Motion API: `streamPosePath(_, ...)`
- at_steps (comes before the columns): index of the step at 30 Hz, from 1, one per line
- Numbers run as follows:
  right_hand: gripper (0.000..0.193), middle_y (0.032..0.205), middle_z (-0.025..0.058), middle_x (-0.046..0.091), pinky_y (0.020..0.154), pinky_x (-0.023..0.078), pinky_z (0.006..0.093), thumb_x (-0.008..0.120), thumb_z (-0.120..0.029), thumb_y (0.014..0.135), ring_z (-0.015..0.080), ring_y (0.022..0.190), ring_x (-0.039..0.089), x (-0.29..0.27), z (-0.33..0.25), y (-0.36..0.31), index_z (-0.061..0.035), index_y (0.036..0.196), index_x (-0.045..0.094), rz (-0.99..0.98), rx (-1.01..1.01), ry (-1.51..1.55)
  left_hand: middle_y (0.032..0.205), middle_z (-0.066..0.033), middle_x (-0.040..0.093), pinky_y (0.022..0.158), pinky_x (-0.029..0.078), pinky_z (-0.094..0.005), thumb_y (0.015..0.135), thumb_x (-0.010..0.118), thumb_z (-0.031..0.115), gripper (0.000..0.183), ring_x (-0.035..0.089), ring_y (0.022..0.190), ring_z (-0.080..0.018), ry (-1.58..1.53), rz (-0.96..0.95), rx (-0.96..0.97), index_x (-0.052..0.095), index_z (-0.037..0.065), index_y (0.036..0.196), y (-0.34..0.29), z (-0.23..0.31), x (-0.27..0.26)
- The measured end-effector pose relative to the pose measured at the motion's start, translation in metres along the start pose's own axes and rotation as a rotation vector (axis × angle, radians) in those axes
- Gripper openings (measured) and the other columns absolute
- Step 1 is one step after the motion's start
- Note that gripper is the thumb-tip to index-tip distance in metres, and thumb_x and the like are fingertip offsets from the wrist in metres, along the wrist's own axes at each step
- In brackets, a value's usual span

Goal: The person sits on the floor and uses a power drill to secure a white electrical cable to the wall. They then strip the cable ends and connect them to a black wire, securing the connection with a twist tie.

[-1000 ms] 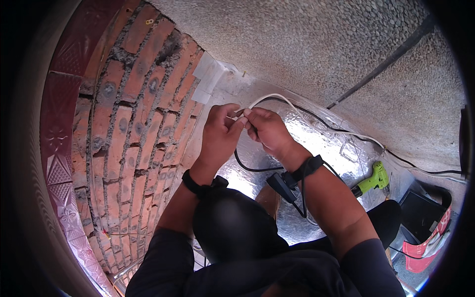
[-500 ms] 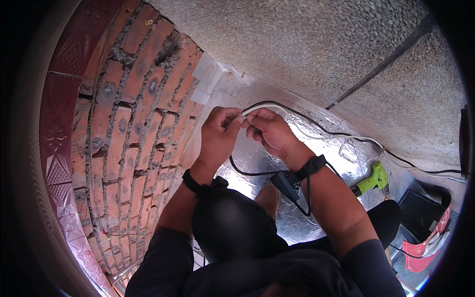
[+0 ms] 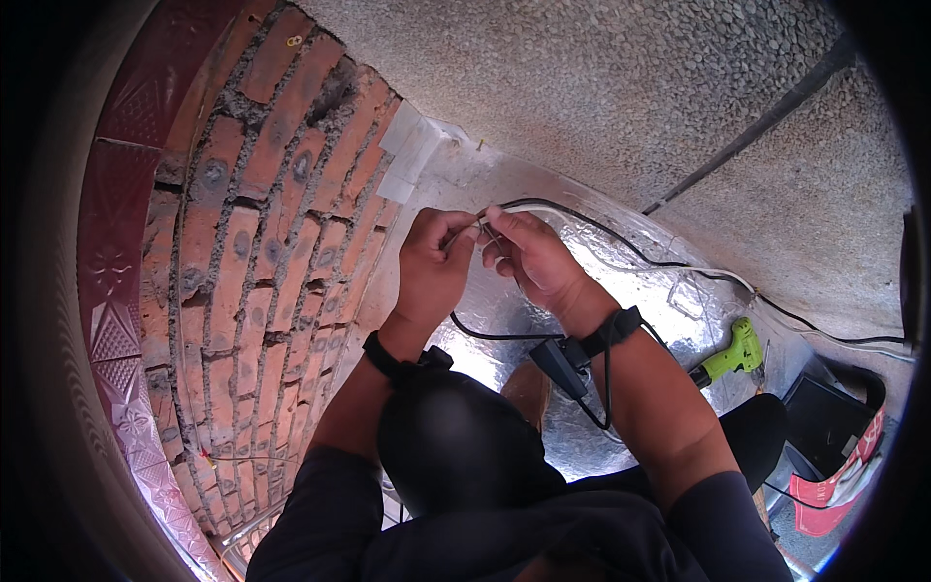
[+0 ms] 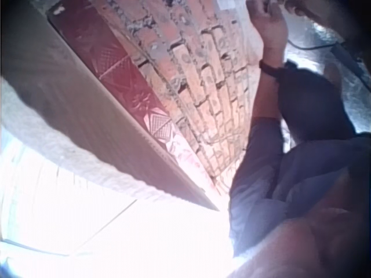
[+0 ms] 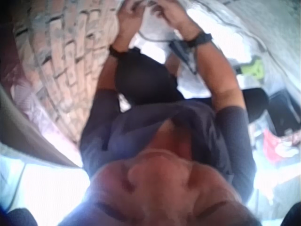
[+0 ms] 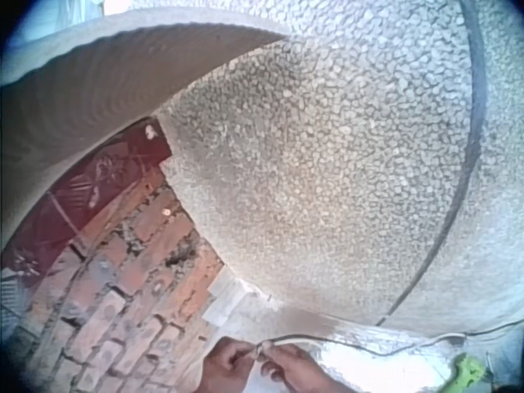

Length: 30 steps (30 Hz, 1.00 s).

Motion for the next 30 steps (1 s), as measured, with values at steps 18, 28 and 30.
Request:
streamPosePath(18,0.026,0.086,0.0042,0.067,0.072,0.048,0.0247,0.068,-0.027,0.087,0.0122,0.081,0.062,-0.002,-0.007,0.005,-0.0016,0.094,0.069,0.018,0.037,-0.213,0.09,-0.0117,0.058,0.069,0.05,-0.0348,0.081,0.063,-0.001,0.015,0.061,0.08,-0.0272,0.217,0.001,0.177,0.063,0.004,0.095,-0.001,0.015,-0.004)
streamPosePath(28,0.029,0.077,0.006,0.066,0.059,0.042,0.025,0.071,-0.031,0.083,0.0107,0.068,0.057,-0.012,-0.009,0.003,-0.0019,0.086,0.069,0.114,-0.009,-0.416,0.091,-0.0123,0.057,0.069,0.05,-0.0358,0.082,0.06,0.0,0.019,0.06,0.081,-0.0289,0.292,-0.007,0.208,0.062,0.004,0.101,-0.001,0.018,-0.003)
streamPosePath(30,0.029,0.076,0.0063,0.066,0.06,0.044,0.0254,0.07,-0.03,0.083,0.0111,0.068,0.058,-0.013,-0.008,0.002,-0.0013,0.085,0.068,0.131,-0.056,-0.455,0.092,-0.0125,0.056,0.07,0.049,-0.0366,0.083,0.06,0.001,0.02,0.06,0.082,-0.0292,0.332,-0.044,0.195,0.062,0.005,0.103,0.0,0.017,0.0)
Point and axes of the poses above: each hand's wrist, its own y-axis towards the middle knuckle, its own x-axis out of the palm, z = x × y, the point moved 5 cm from there along y, towards the middle knuckle
